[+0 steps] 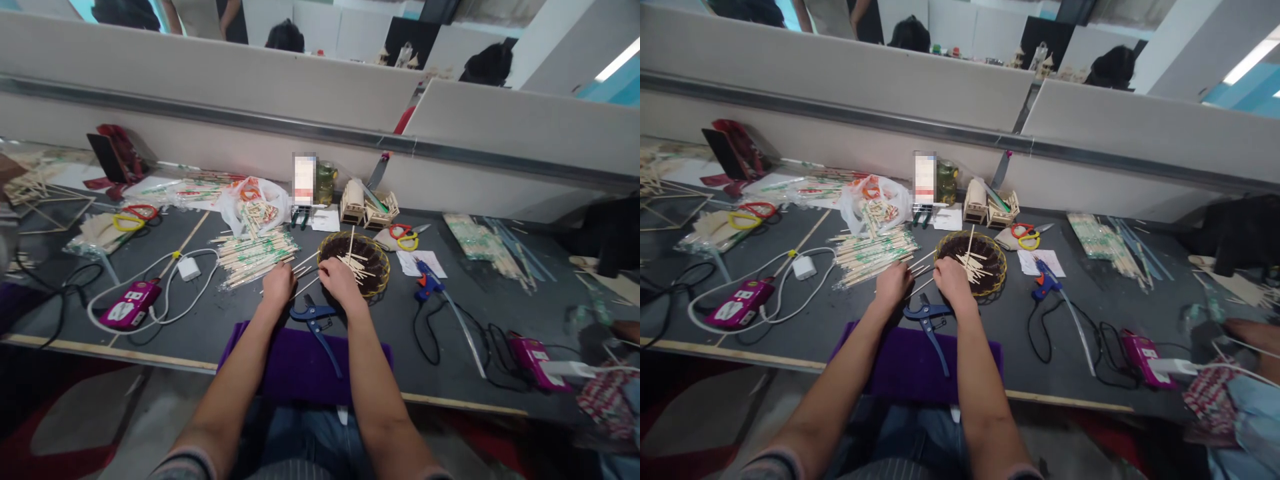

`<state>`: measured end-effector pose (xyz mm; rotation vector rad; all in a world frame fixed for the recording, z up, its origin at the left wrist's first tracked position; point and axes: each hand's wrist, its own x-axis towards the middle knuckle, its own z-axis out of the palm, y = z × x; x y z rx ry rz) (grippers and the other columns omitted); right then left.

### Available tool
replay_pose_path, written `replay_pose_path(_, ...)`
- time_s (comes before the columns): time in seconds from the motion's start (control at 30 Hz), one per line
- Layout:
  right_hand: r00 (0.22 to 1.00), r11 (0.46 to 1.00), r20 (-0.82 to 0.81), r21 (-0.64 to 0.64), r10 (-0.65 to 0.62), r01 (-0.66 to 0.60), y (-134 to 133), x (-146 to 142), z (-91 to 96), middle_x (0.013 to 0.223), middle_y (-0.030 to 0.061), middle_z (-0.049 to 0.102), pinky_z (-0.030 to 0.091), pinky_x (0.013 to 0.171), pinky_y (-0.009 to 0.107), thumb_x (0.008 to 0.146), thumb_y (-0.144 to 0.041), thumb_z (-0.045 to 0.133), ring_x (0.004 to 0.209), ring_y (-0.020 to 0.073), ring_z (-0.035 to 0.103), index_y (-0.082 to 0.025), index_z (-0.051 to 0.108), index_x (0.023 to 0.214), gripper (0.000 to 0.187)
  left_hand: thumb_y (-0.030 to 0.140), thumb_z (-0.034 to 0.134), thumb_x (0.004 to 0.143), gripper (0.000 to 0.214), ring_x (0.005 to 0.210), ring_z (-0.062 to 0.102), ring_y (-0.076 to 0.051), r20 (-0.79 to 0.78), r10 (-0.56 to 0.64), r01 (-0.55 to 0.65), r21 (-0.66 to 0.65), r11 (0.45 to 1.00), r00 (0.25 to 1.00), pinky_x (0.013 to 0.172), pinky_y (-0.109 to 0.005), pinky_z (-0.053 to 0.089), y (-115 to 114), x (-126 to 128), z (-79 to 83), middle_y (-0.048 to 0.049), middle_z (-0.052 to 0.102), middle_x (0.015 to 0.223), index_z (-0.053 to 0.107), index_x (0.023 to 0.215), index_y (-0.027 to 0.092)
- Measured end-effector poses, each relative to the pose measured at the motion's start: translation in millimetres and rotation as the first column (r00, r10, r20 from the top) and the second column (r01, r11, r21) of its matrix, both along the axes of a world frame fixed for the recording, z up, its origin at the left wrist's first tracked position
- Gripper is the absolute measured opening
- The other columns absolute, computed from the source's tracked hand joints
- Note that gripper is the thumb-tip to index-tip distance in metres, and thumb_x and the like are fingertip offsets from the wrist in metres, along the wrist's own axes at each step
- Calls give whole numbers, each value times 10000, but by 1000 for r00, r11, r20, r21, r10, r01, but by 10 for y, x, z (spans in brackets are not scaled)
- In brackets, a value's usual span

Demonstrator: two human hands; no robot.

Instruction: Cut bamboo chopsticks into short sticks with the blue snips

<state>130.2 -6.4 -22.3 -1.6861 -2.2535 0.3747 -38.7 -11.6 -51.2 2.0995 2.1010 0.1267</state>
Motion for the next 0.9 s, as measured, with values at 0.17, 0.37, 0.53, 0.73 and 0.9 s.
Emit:
replay_pose_path(0.17,987,993,-157,108,-37,55,-20,14,21,948,62,670,435,759,278,900,-259,537,886,194,617,-213,681,959,163,222,478,849,233,903,630,-247,190,22,-29,33,999,982,730,-303,438,19,-93,-33,-131,673,988,664,971,153)
replay_pose_path(0.37,909,977,-406,214,94,-5,-85,-41,58,892,61,686,457,802,285,930,-278,483,864,184,629,-205,693,928,222,248,549,760,329,670,599,-171,781,56,-175,69,982,623,642,-264,426,95,-209,-72,-47,695,772,693,1032,132)
replay_pose_path(0.53,821,994,-562,99,100,-53,-113,-228,-2,880,52,657,484,756,280,877,-347,581,752,155,600,-201,698,1015,232,376,701,651,319,591,561,-129,986,69,-82,-57,995,151,587,-246,425,39,-158,76,-38,682,725,703,859,135)
replay_pose_path(0.73,594,1000,-805,-6,-10,10,-116,-398,-84,935,34,601,525,623,253,791,-399,648,738,137,583,-220,707,986,271,365,679,696,225,644,538,-130,961,-139,88,121,989,240,648,-251,425,6,-104,97,-18,618,681,637,706,143)
replay_pose_path(0.9,618,995,-785,89,46,38,-151,-445,-60,884,35,618,535,723,262,811,-314,638,811,149,613,-216,727,831,135,195,544,732,89,811,516,-163,776,-357,135,338,931,520,762,-272,423,-20,-65,57,-30,567,802,621,765,166)
